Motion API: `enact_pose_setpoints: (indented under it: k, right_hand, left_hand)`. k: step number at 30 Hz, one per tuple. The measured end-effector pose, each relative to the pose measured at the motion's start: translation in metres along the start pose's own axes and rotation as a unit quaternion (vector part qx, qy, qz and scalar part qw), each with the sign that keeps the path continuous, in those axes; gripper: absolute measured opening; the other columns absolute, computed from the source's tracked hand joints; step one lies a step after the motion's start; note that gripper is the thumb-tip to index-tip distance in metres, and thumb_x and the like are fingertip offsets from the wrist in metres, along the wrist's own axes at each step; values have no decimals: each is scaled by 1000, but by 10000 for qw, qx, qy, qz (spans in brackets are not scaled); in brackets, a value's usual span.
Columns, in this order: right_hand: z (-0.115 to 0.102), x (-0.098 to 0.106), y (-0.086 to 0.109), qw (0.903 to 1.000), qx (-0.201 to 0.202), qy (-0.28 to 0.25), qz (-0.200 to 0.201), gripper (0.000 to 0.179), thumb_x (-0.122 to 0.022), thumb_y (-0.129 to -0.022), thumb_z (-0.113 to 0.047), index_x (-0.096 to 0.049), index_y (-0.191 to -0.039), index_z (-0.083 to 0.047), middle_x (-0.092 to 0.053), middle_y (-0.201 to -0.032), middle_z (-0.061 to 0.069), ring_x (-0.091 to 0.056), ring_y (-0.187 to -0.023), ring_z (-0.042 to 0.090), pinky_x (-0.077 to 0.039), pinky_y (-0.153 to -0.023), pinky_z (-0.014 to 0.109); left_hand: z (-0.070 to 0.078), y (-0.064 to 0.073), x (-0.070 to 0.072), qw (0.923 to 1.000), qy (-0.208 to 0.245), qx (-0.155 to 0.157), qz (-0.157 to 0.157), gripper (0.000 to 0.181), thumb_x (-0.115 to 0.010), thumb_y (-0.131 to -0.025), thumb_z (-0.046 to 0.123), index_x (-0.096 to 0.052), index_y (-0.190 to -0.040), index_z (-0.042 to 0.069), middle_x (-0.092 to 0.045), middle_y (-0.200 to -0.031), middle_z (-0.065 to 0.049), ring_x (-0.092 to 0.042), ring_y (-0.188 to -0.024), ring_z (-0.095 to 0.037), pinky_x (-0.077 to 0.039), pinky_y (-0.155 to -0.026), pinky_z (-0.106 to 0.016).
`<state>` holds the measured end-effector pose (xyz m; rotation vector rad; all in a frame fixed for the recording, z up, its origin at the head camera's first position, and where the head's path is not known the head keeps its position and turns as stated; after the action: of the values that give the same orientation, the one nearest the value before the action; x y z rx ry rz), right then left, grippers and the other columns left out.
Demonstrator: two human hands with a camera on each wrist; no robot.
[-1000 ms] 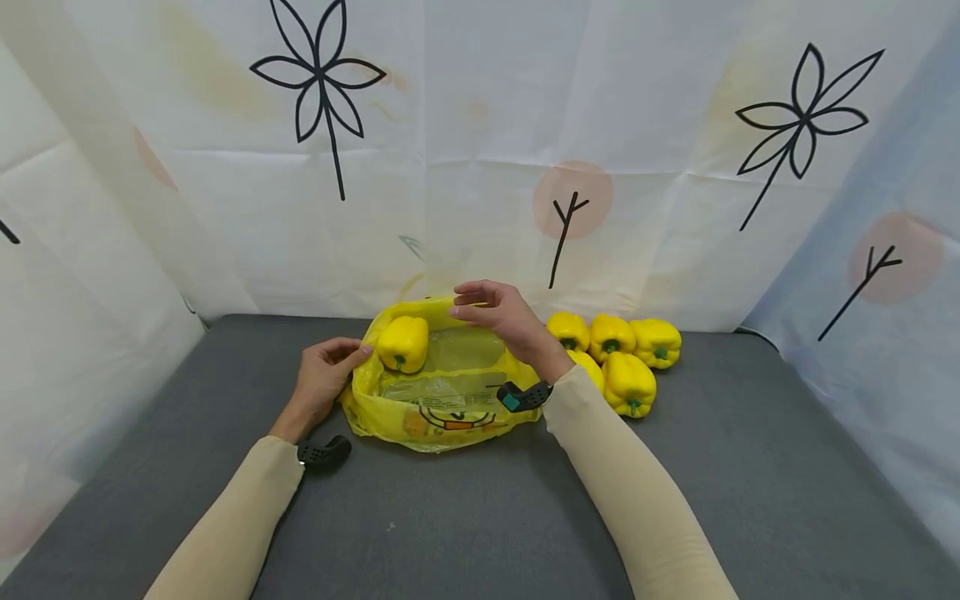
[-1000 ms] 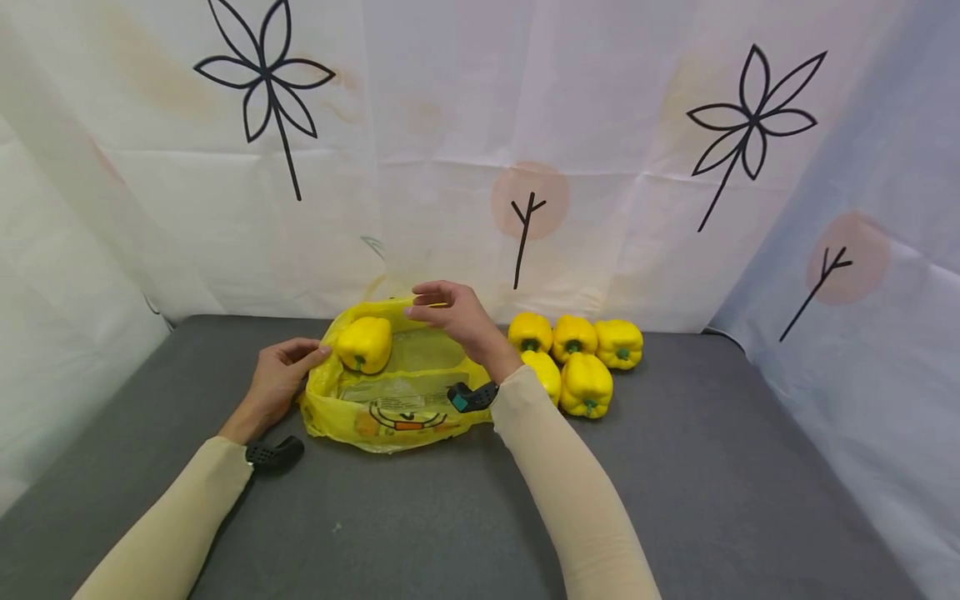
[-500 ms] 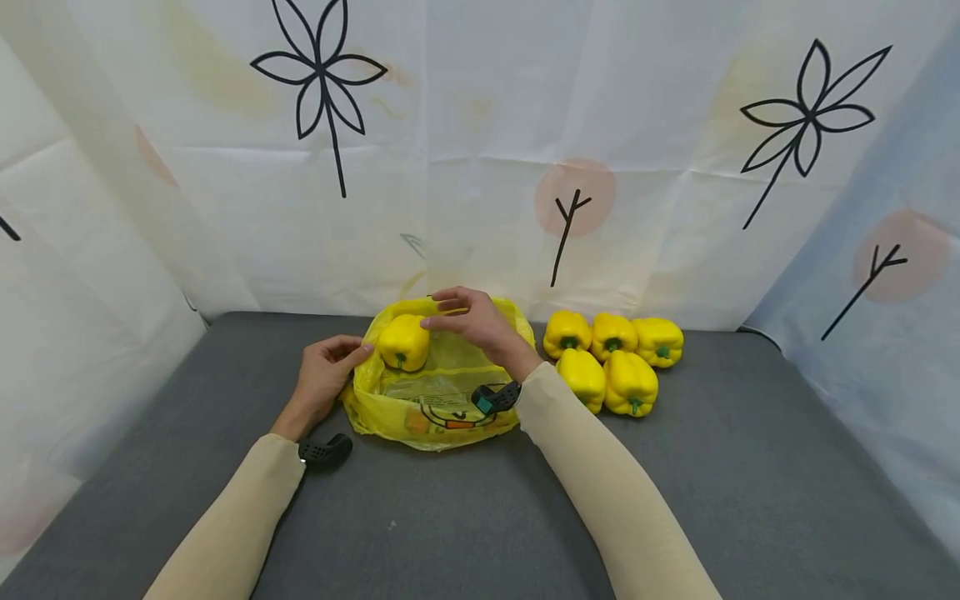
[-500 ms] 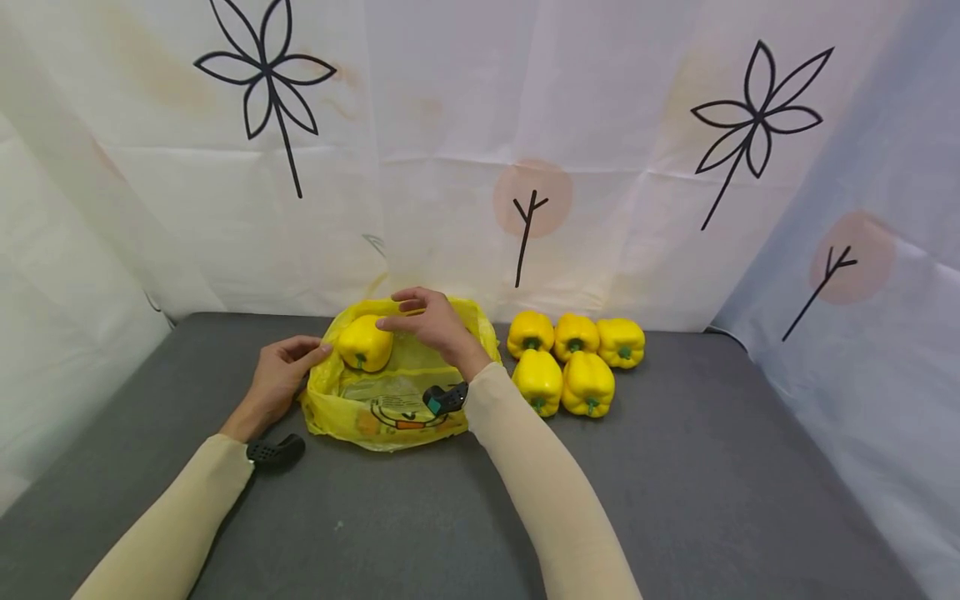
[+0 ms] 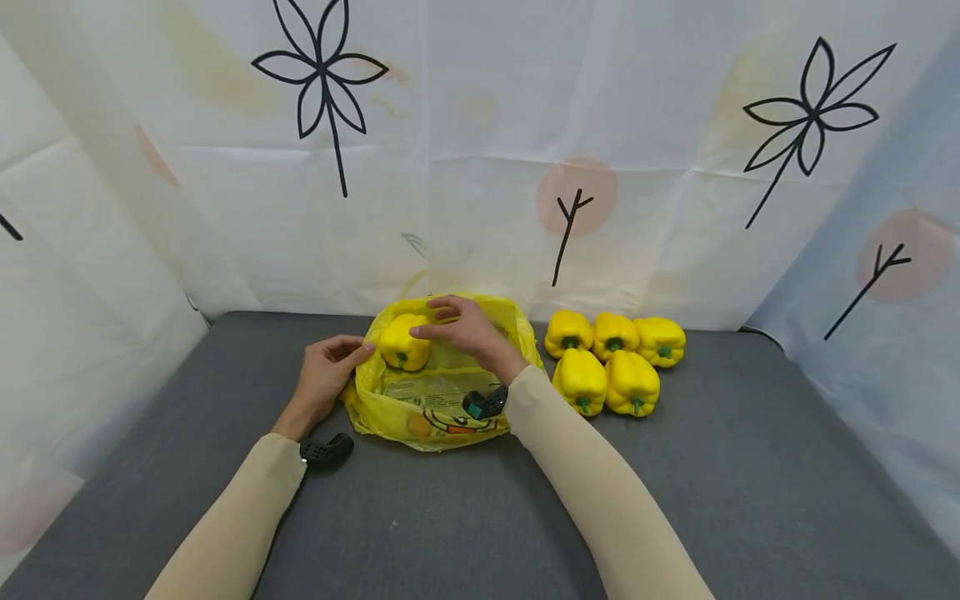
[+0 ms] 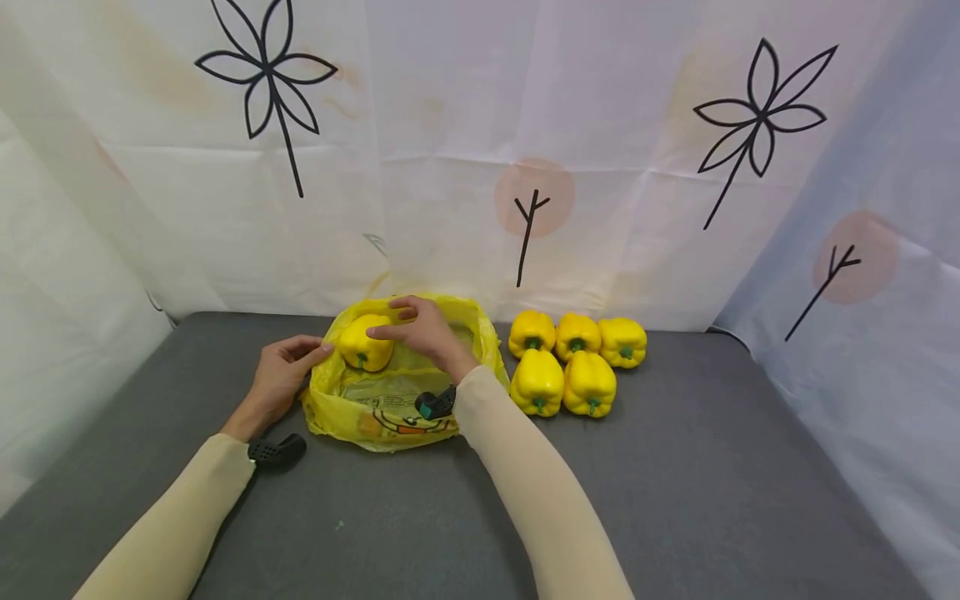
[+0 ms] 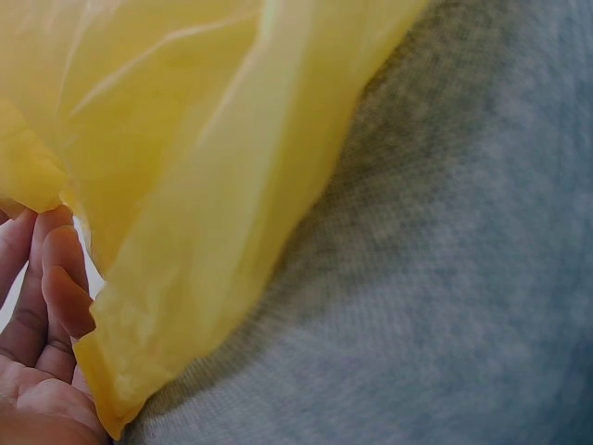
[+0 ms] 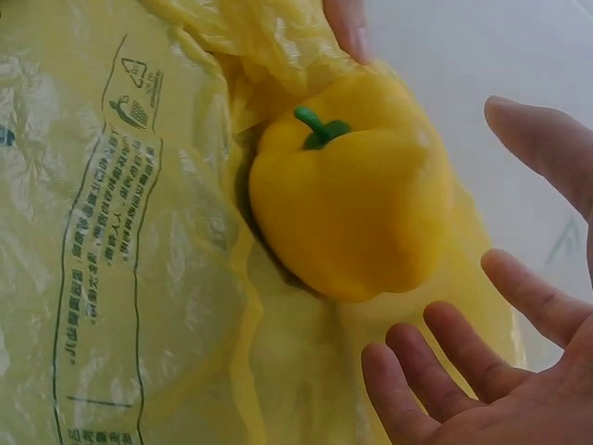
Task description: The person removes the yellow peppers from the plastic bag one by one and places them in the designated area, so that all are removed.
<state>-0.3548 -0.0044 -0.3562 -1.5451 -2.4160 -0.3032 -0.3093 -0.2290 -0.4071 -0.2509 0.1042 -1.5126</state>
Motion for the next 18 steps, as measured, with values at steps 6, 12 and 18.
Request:
enact_pose_setpoints:
  k: [6, 12, 18]
  right_hand:
    - [-2, -7, -1, 10000, -3, 84, 36, 67, -83, -88, -32, -54, -146, -15, -48, -148, 14, -47, -135, 31, -46, -105, 47]
    - [0, -12, -3, 10000, -33, 67, 46, 71, -83, -87, -32, -51, -148, -16, -46, -149, 16, -46, -135, 33, -46, -105, 48]
    - [3, -17, -6, 9999, -33, 146, 61, 76, -84, -86, -34, -48, -151, -17, -45, -149, 16, -47, -134, 34, -46, -105, 49]
  left_hand:
    - [-1, -1, 0, 10000, -1, -7, 27, 38, -71, -98, 17, -65, -118, -16, -68, -93, 8, -63, -86, -8, -55, -75, -19]
    - [0, 0, 0, 10000, -26, 10, 51, 38, -71, -98, 17, -65, -118, -16, -68, -93, 8, -63, -86, -8, -55, -75, -19]
    - [0, 0, 0, 10000, -76, 19, 49, 38, -70, -99, 17, -65, -117, -16, -68, -93, 8, -63, -86, -8, -55, -75, -19]
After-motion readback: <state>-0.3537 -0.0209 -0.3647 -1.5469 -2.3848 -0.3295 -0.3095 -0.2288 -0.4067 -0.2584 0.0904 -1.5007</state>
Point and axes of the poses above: each hand's wrist, its own y-axis away from the middle knuckle, its own x-axis out of the back of the hand, z = x × y, the point moved 6 cm from there along -y, towards the middle knuckle
